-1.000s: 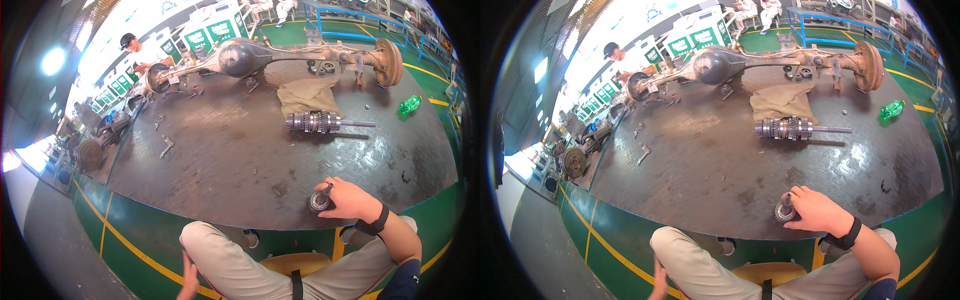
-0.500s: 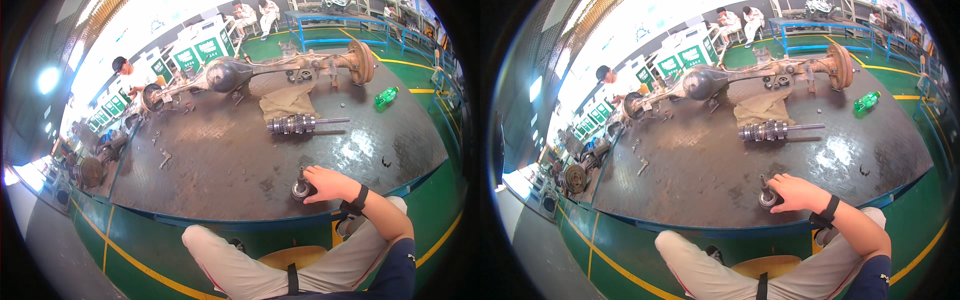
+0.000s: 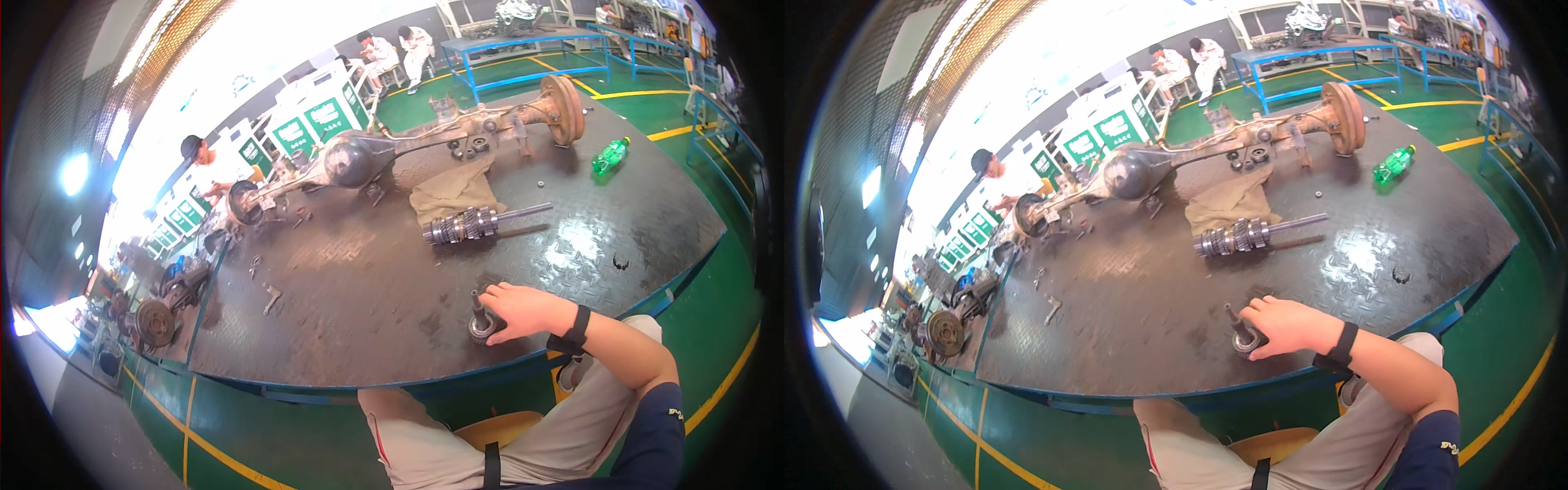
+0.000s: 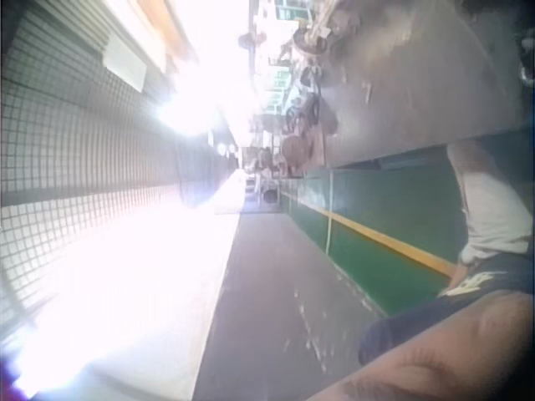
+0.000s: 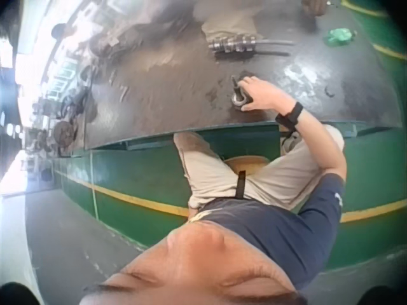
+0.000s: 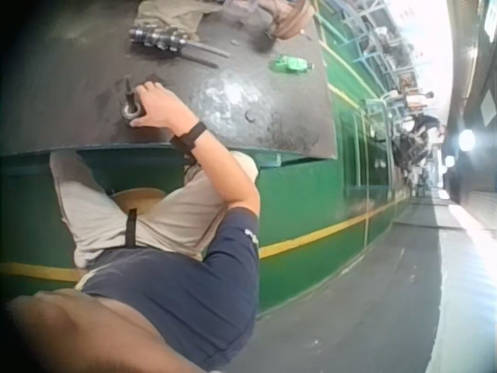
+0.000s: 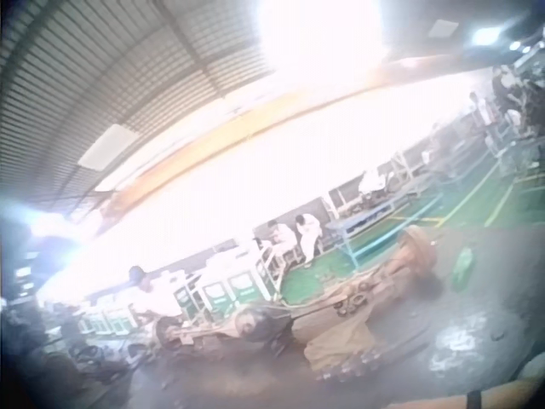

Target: The person picks up a gear hub and a synchronizer ring from a table, then inserts a splined shaft into the assembly and rotates it to check the fit.

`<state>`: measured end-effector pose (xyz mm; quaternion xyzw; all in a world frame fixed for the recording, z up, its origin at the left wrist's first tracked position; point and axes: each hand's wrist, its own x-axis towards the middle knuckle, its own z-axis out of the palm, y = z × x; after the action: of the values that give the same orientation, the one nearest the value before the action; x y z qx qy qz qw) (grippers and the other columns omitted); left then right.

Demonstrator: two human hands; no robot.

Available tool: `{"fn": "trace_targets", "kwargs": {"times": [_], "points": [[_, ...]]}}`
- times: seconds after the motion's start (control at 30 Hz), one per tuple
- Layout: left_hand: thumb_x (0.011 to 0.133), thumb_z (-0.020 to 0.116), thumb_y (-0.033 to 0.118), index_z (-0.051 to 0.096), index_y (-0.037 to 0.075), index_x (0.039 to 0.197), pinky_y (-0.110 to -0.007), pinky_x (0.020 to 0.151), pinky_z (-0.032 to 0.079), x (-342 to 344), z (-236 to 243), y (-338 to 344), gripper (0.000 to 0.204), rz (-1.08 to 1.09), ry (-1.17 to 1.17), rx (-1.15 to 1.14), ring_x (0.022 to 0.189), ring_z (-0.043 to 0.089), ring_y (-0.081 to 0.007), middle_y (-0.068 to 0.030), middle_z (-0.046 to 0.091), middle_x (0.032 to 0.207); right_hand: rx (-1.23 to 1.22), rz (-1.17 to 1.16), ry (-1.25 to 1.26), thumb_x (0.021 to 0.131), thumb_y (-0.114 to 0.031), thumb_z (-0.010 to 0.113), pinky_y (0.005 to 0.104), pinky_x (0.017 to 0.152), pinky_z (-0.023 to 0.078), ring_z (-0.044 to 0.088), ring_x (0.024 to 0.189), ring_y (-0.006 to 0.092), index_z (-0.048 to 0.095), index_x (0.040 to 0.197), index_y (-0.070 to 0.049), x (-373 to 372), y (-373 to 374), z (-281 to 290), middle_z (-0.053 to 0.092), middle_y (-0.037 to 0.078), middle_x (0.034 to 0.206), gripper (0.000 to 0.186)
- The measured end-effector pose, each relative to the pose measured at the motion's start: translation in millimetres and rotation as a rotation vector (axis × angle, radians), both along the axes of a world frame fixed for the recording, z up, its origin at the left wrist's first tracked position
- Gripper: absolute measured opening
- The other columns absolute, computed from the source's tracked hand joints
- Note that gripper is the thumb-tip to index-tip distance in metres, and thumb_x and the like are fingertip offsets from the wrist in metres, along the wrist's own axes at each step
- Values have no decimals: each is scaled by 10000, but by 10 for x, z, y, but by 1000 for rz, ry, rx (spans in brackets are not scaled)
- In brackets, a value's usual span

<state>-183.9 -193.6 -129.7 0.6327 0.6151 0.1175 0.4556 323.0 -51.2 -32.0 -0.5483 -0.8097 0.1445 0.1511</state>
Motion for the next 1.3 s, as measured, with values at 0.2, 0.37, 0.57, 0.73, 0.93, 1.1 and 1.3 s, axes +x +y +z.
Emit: {"fn": "trace_targets", "kwargs": {"times": [0.2,0.37,0.57,0.73,0.93,1.1,1.3], "points": [[913,566,247,361,32,1214,-309,879,288,3,26,182,422,-86,34,-10,1056,348,-192,-109,388,1151,-60,1,-31,774,-388,733,419,908,455,517,1064,346,477,1236,-2,24,63,-80,530,164,1134,654],[907,578,226,405,30,1170,-297,839,308,77,56,396,370,-170,68,-2,1001,374,-175,-98,422,1092,-38,-32,1,740,-338,766,417,931,445,503,1103,348,465,1274,-35,111,116,-103,528,159,1180,684],[900,593,200,457,27,1117,-283,791,331,254,63,771,309,-289,87,12,935,406,-156,-85,463,1021,-51,-43,-10,703,-302,789,414,936,443,495,1105,341,447,1288,-26,243,13,-20,519,159,1190,731],[894,605,178,500,25,1073,-271,751,351,397,17,1023,258,-366,101,26,880,433,-139,-74,496,962,50,-11,4,659,-312,806,422,905,451,506,1062,347,483,1223,-7,329,21,-130,537,177,1138,719],[887,620,153,552,22,1020,-256,703,375,426,15,1085,198,-399,104,28,814,465,-119,-61,537,892,-34,-123,-65,702,-334,776,419,904,444,496,1057,341,465,1263,-23,304,-158,-31,542,165,1126,712],[881,632,131,595,20,976,-244,663,394,250,40,958,151,-400,115,-1,759,491,-103,-50,571,833,-65,-217,-18,708,-333,771,440,902,452,508,1045,369,453,1276,-20,197,-273,41,545,189,1138,722],[874,647,106,647,18,924,-230,615,418,-550,402,488,101,-388,158,-49,693,523,-83,-37,612,762,-88,-280,-35,789,-312,708,441,909,433,524,1017,392,419,1317,-24,139,-412,88,554,202,1116,667]]}}
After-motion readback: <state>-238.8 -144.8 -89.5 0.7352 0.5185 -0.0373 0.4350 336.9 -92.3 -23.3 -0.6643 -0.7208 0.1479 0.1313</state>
